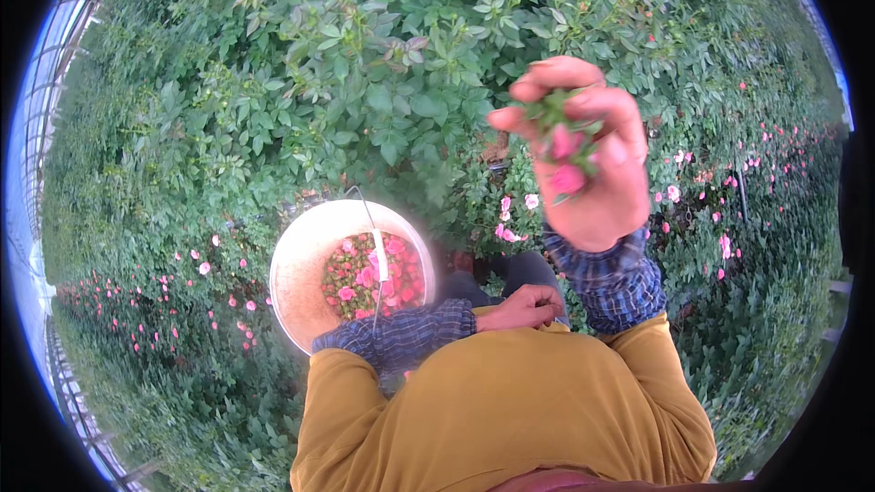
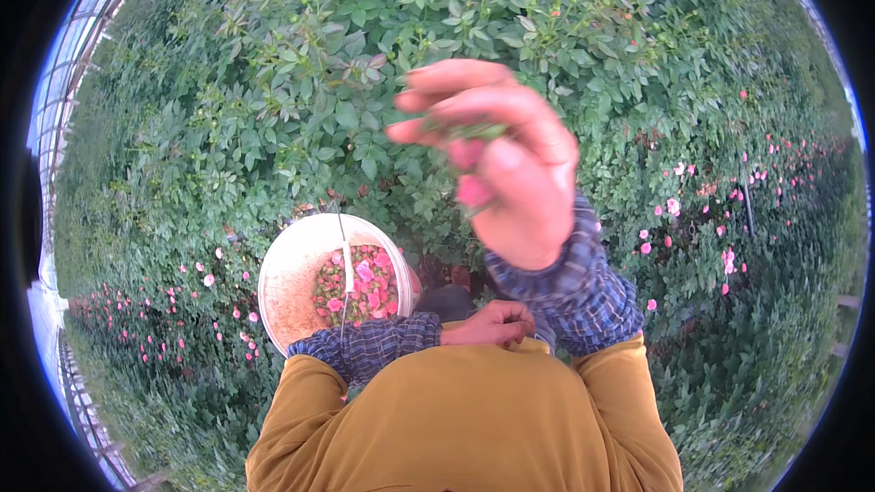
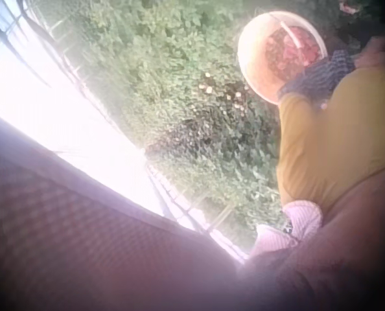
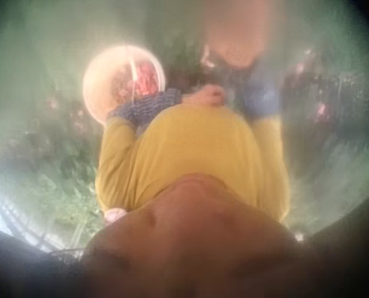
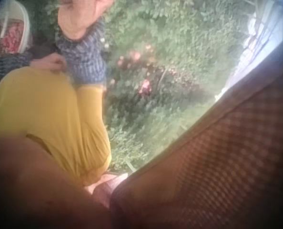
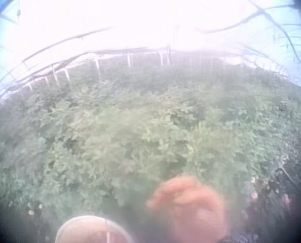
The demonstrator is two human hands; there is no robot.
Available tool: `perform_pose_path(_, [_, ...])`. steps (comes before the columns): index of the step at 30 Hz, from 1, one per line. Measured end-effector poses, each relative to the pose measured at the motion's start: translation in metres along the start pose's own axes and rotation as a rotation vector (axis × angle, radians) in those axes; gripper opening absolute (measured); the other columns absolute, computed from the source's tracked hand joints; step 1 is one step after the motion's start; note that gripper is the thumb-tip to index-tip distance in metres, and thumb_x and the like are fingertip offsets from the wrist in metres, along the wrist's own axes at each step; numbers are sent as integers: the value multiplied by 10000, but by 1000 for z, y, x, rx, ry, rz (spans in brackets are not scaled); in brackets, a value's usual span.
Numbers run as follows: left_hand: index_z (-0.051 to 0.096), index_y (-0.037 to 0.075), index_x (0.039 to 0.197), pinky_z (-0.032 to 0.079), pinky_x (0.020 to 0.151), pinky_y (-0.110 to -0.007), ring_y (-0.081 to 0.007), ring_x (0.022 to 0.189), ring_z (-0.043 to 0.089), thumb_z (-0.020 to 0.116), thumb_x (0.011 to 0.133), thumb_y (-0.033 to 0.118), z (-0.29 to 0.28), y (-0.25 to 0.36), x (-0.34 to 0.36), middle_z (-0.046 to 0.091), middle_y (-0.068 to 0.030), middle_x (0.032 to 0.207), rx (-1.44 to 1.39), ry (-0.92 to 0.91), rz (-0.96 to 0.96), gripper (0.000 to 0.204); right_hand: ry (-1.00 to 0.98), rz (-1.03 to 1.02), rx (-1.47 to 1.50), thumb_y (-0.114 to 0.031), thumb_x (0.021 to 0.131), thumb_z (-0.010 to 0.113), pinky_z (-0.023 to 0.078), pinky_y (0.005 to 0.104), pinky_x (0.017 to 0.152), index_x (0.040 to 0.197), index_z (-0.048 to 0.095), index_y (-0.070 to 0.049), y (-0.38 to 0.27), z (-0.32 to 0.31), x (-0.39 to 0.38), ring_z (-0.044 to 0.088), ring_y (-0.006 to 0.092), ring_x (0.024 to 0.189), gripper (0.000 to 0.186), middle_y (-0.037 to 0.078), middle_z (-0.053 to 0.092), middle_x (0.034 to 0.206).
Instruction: The person picks pink rose blossoms from rose bushes in a greenhouse and places them into a white bucket held in the left hand. The person repeatedly reaches into the foliage, plucks individual blossoms, and drops them into the bucket.
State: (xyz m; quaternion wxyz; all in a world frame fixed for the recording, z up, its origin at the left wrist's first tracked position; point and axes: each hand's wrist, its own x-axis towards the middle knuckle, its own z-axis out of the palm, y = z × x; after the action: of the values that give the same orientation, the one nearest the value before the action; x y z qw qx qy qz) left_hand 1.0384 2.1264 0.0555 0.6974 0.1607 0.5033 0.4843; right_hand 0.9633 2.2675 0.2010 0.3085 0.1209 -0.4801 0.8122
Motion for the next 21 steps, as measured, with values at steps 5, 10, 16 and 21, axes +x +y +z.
perform_pose_path(5, [615, 45, 875, 402, 565, -225, -54, 639, 494, 592, 876, 214, 11, 18, -3, 561, 20, 732, 61, -149, -198, 170, -685, -196, -513, -87, 740, 608, 452, 372, 770, 939, 605, -29, 75, 113, -35, 541, 293, 964, 208, 161, 537, 1104])
perform_pose_path(10, [609, 48, 878, 393, 541, -228, -59, 626, 495, 590, 873, 205, 7, 23, 20, 557, 14, 722, 208, -119, -106, 159, -526, -3, -572, -169, 793, 620, 441, 402, 858, 968, 582, -7, 78, 56, -60, 539, 311, 1005, 241, 165, 536, 1086])
perform_pose_path(16, [587, 79, 940, 370, 518, -187, -57, 623, 491, 538, 913, 159, 18, 33, 57, 533, 30, 715, -51, -128, 63, 98, 193, 557, -731, -84, 861, 555, 480, 275, 726, 950, 618, 18, 17, -125, -26, 584, 126, 823, 149, 63, 617, 896])
perform_pose_path(21, [574, 77, 912, 346, 477, -190, -49, 570, 454, 519, 917, 154, 30, 50, 103, 529, 23, 704, -310, 4, 61, 95, 110, 144, -855, -16, 878, 466, 448, 301, 878, 1086, 575, 33, -11, -223, 10, 581, 176, 991, 240, 110, 601, 1070])
